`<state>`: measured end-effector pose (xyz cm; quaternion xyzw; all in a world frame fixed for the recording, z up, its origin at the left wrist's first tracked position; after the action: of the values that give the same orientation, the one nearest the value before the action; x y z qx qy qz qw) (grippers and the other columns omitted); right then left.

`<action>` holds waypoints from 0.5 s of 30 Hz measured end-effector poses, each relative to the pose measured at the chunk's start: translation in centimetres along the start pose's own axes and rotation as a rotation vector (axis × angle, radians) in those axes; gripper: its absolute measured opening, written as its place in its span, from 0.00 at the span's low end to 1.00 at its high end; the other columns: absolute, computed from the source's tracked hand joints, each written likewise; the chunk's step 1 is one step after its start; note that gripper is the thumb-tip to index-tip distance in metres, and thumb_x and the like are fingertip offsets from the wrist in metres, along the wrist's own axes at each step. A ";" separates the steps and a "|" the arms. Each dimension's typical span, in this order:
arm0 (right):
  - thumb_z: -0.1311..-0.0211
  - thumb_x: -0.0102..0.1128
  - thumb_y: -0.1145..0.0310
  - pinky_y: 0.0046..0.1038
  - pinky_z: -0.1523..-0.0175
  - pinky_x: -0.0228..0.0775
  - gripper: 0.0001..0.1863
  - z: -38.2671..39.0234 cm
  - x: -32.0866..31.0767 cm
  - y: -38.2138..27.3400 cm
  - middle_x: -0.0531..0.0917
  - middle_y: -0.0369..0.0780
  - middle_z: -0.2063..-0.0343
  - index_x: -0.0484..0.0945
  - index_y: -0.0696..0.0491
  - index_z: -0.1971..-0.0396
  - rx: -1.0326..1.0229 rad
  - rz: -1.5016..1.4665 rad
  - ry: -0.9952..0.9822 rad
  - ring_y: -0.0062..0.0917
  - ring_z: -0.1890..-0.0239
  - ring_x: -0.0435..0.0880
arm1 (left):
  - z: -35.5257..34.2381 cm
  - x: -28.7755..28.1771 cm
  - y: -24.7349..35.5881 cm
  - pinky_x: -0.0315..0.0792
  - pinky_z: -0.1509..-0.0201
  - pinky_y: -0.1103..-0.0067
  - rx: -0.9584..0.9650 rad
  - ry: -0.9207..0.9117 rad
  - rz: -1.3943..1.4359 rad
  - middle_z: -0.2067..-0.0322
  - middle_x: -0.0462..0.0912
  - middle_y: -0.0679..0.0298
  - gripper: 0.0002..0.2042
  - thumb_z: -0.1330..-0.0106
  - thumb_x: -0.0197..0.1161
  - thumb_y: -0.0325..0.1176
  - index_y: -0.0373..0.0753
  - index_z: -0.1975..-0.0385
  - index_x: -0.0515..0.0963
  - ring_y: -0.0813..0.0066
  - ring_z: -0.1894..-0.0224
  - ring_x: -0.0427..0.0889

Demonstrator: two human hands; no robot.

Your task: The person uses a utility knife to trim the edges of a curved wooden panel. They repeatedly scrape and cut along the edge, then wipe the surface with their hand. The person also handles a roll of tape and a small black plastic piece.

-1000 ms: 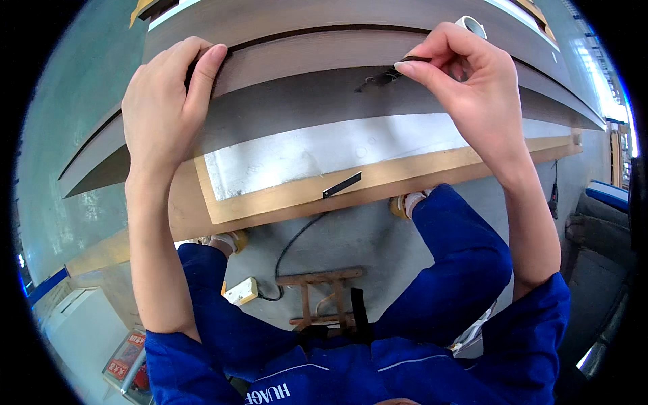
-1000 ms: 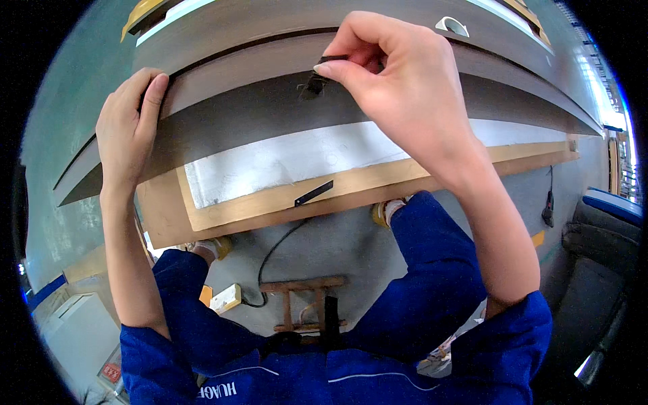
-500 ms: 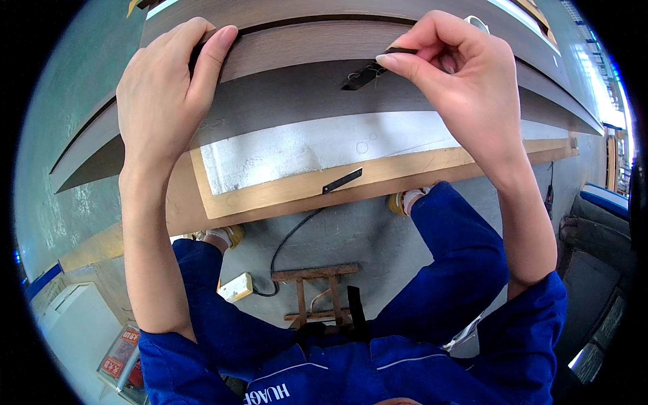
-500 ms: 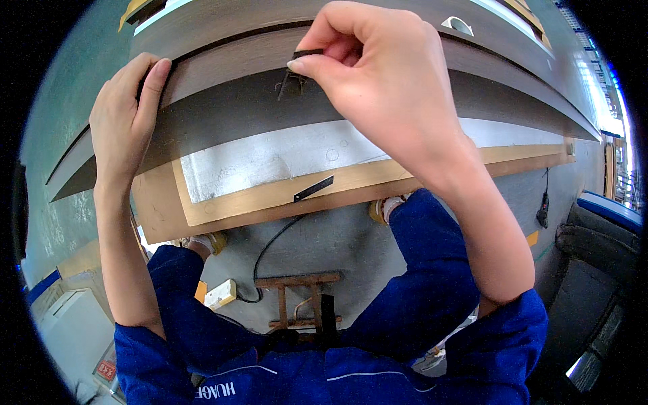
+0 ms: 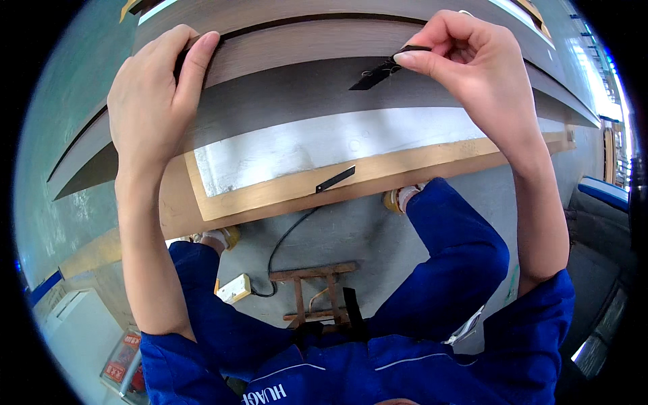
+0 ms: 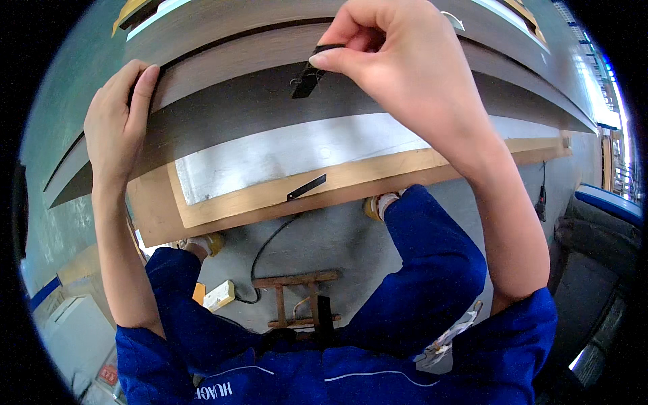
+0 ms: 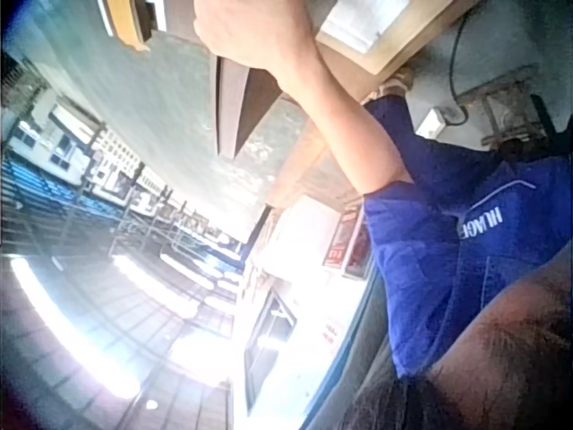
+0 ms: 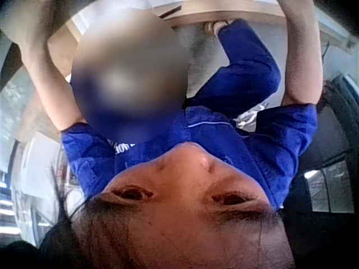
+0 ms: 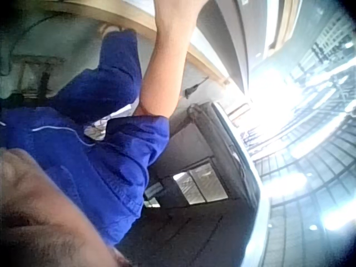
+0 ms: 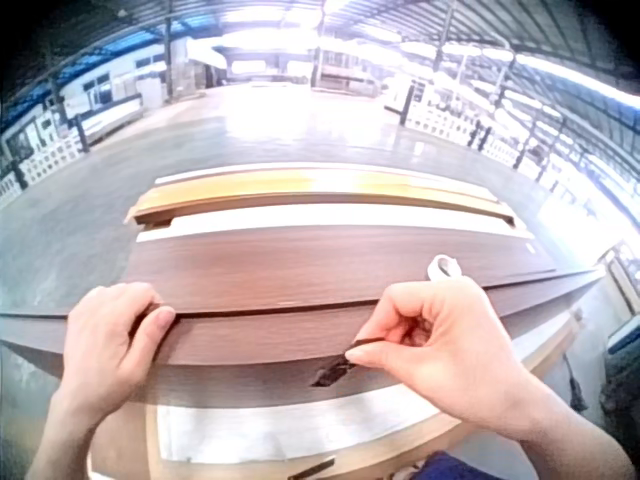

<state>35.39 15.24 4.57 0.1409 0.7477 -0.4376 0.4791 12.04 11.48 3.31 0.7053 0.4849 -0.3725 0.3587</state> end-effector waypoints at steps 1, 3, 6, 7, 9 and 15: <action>0.41 0.68 0.70 0.14 0.68 0.65 0.05 0.0 -0.1 -0.1 0.80 0.32 0.77 0.82 0.54 0.71 -0.008 -0.035 0.017 0.11 0.75 0.73 | 0.0 0.1 -0.1 0.68 0.66 0.70 -0.008 -0.007 0.003 0.75 0.80 0.60 0.16 0.29 0.54 0.46 0.40 0.68 0.79 0.59 0.70 0.78; 0.43 0.68 0.76 0.13 0.72 0.63 0.04 0.3 -0.1 1.6 0.80 0.31 0.79 0.81 0.59 0.73 0.225 -0.352 0.020 0.08 0.77 0.72 | 0.0 0.1 -0.1 0.68 0.66 0.70 -0.003 -0.014 0.006 0.75 0.80 0.60 0.16 0.29 0.53 0.46 0.40 0.68 0.78 0.59 0.70 0.78; 0.44 0.68 0.80 0.11 0.74 0.62 0.04 0.6 0.1 1.0 0.80 0.31 0.80 0.80 0.62 0.74 0.282 -0.431 0.077 0.06 0.78 0.72 | 0.0 -0.1 0.2 0.68 0.66 0.70 0.025 0.016 0.015 0.75 0.80 0.60 0.16 0.29 0.53 0.46 0.40 0.69 0.78 0.59 0.70 0.78; 0.44 0.68 0.80 0.11 0.74 0.62 0.04 0.4 0.0 0.5 0.80 0.31 0.80 0.80 0.62 0.74 0.254 -0.391 0.105 0.06 0.78 0.72 | 0.0 -0.2 0.3 0.68 0.66 0.70 0.037 0.032 0.017 0.75 0.80 0.60 0.16 0.29 0.53 0.46 0.40 0.69 0.78 0.59 0.70 0.78; 0.44 0.68 0.80 0.11 0.74 0.62 0.04 0.3 0.1 0.6 0.80 0.31 0.80 0.80 0.62 0.74 0.291 -0.443 0.095 0.06 0.78 0.72 | 0.0 -0.2 0.3 0.68 0.67 0.70 0.033 0.028 0.009 0.75 0.80 0.60 0.16 0.29 0.53 0.46 0.40 0.69 0.78 0.59 0.71 0.78; 0.44 0.67 0.81 0.11 0.74 0.62 0.04 0.4 0.1 0.4 0.80 0.31 0.80 0.80 0.61 0.74 0.307 -0.421 0.112 0.06 0.78 0.72 | 0.1 0.0 0.1 0.68 0.67 0.71 0.037 0.002 0.005 0.76 0.80 0.60 0.17 0.28 0.52 0.47 0.40 0.69 0.78 0.60 0.71 0.78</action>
<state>35.84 15.13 4.23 0.0771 0.7107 -0.6275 0.3086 12.14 11.40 3.25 0.7136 0.4764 -0.3796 0.3460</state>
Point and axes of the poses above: each hand's wrist, its own z-axis away from the middle knuckle, its own x-axis out of the palm, y = z × x, the point moved 9 cm from there along -z, towards the middle knuckle
